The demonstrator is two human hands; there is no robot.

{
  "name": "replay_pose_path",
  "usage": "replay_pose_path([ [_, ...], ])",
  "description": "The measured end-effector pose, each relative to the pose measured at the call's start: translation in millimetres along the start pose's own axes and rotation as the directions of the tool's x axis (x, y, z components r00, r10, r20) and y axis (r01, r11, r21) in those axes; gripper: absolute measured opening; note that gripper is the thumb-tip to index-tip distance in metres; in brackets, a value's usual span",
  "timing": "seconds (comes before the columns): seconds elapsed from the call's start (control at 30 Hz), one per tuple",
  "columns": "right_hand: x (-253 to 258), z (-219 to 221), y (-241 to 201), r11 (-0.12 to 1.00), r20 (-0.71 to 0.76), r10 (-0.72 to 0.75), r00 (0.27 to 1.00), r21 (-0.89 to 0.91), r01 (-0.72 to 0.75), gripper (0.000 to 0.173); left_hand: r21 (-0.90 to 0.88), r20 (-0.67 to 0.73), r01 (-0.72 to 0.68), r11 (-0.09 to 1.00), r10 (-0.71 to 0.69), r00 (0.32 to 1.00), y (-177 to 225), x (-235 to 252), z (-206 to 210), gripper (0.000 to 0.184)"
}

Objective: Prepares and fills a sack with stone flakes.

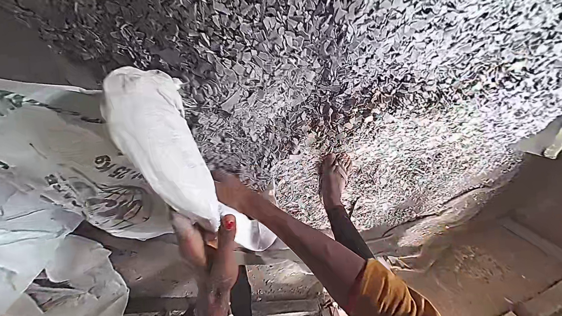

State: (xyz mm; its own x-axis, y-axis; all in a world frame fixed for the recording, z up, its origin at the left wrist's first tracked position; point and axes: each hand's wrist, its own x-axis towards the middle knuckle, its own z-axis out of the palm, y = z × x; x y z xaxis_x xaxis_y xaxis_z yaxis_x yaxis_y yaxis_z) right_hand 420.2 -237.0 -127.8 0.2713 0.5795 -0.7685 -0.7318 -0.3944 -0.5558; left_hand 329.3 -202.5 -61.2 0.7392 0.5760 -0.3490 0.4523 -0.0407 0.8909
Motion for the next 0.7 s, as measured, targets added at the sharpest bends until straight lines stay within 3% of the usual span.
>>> replay_pose_path([
  [0.03,-4,-3,2,0.999,0.034,-0.048,0.998,-0.004,0.048,0.033,0.003,0.003,-0.013,1.0,0.013,1.0,-1,0,-2,0.097],
  [0.1,-25,-31,7,0.952,-0.252,-0.249,0.935,-0.239,0.189,0.028,0.025,0.011,-0.03,0.999,0.03,0.999,-4,-3,-7,0.095],
  [0.17,-64,-103,15,0.843,-0.557,-0.444,0.702,-0.525,0.116,0.04,0.007,0.014,-0.026,1.0,0.026,1.0,-10,-8,-6,0.098],
  [0.2,-86,-146,27,0.819,-0.687,-0.507,0.52,-0.572,0.042,0.046,-0.002,0.023,-0.021,1.0,0.021,1.0,-13,-12,-6,0.1],
  [0.23,-109,-186,37,0.837,-0.797,-0.5,0.34,-0.546,-0.049,0.05,-0.019,0.03,-0.021,1.0,0.021,0.999,-14,-14,-6,0.099],
  [0.27,-131,-220,42,0.904,-0.903,-0.388,0.185,-0.412,-0.117,0.053,-0.033,0.032,-0.016,0.999,0.017,0.999,-14,-14,-6,0.099],
  [0.3,-147,-245,44,0.972,-0.98,-0.185,0.067,-0.193,-0.132,0.056,-0.038,0.038,-0.004,0.999,0.005,0.999,-12,-14,-6,0.101],
  [0.33,-159,-266,54,0.993,-1.0,0.021,0.022,0.019,-0.113,0.062,-0.048,0.039,0.009,0.999,-0.008,0.999,-11,-15,-8,0.101],
  [0.4,-165,-305,96,0.969,-0.97,0.244,0.023,0.245,0.042,0.075,-0.077,0.042,0.025,0.997,-0.022,0.999,-9,-15,-10,0.102],
  [0.43,-157,-313,109,0.949,-0.957,0.288,0.034,0.29,0.125,0.077,-0.088,0.048,0.03,0.996,-0.026,0.999,-8,-14,-11,0.101],
  [0.53,-128,-299,109,0.921,-0.981,0.18,0.074,0.194,0.339,0.063,-0.114,0.081,0.068,0.991,-0.059,0.995,-6,-16,-15,0.105],
  [0.6,-111,-281,93,0.862,-0.985,0.093,0.147,0.153,0.483,0.054,-0.138,0.104,0.095,0.986,-0.081,0.991,-4,-14,-15,0.106],
  [0.7,-89,-244,69,0.847,-0.975,0.042,0.219,0.151,0.51,0.046,-0.134,0.119,0.097,0.986,-0.081,0.99,-3,-15,-20,0.102],
])
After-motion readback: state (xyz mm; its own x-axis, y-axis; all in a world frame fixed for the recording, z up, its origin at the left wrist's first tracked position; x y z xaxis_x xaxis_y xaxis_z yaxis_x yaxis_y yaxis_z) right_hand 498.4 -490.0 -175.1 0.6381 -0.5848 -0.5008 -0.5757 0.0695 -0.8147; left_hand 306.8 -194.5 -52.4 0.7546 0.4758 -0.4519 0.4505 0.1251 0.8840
